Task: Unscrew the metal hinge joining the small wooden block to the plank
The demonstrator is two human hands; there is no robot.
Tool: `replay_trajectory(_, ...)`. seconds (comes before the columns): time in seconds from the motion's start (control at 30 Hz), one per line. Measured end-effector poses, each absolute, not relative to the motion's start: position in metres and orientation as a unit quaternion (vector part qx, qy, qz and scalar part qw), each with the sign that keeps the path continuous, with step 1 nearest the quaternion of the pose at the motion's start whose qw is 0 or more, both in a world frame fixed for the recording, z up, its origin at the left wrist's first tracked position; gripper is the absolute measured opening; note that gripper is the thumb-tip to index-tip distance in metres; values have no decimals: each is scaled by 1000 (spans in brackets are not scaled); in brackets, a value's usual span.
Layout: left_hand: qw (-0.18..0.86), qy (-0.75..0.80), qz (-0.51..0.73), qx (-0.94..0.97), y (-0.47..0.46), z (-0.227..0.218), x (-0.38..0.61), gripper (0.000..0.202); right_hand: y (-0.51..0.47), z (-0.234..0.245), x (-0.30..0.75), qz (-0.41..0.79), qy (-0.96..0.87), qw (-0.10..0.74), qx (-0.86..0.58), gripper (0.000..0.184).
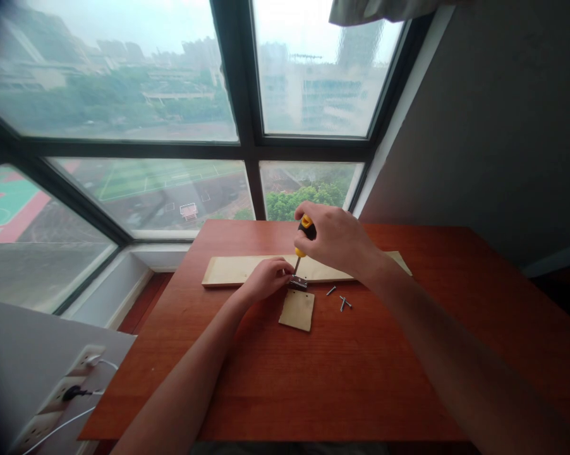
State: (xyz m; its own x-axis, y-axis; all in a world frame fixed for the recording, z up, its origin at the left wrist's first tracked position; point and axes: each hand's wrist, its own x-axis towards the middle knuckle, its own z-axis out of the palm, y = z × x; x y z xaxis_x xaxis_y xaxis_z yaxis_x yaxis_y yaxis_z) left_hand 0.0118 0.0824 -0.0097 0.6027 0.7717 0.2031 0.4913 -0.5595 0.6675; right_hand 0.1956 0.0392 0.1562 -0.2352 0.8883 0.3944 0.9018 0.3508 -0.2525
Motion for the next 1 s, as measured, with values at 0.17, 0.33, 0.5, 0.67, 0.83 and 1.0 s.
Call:
replay_trajectory(0.17,308,375,253,837,83,-7,11,17,39,157,197,-13,-787,248,-565,25)
replay_trajectory(0.33,310,376,254,836,82,-5,12,14,38,159,197,-12,-787,255,-562,24)
replay_trajectory(0.5,307,365,243,845,80,-3,14,16,35,160,201,6,-787,272,-553,20)
replay_trajectory(0.67,288,357,241,855,78,-3,14,15,32,158,207,9,-784,290,-549,18)
replay_trajectory(0.83,256,355,225,871,78,-2,13,13,32,157,208,12,-782,294,-550,18)
replay_trajectory(1.0,212,361,196,887,77,0,14,14,33,155,207,10,-783,300,-546,18)
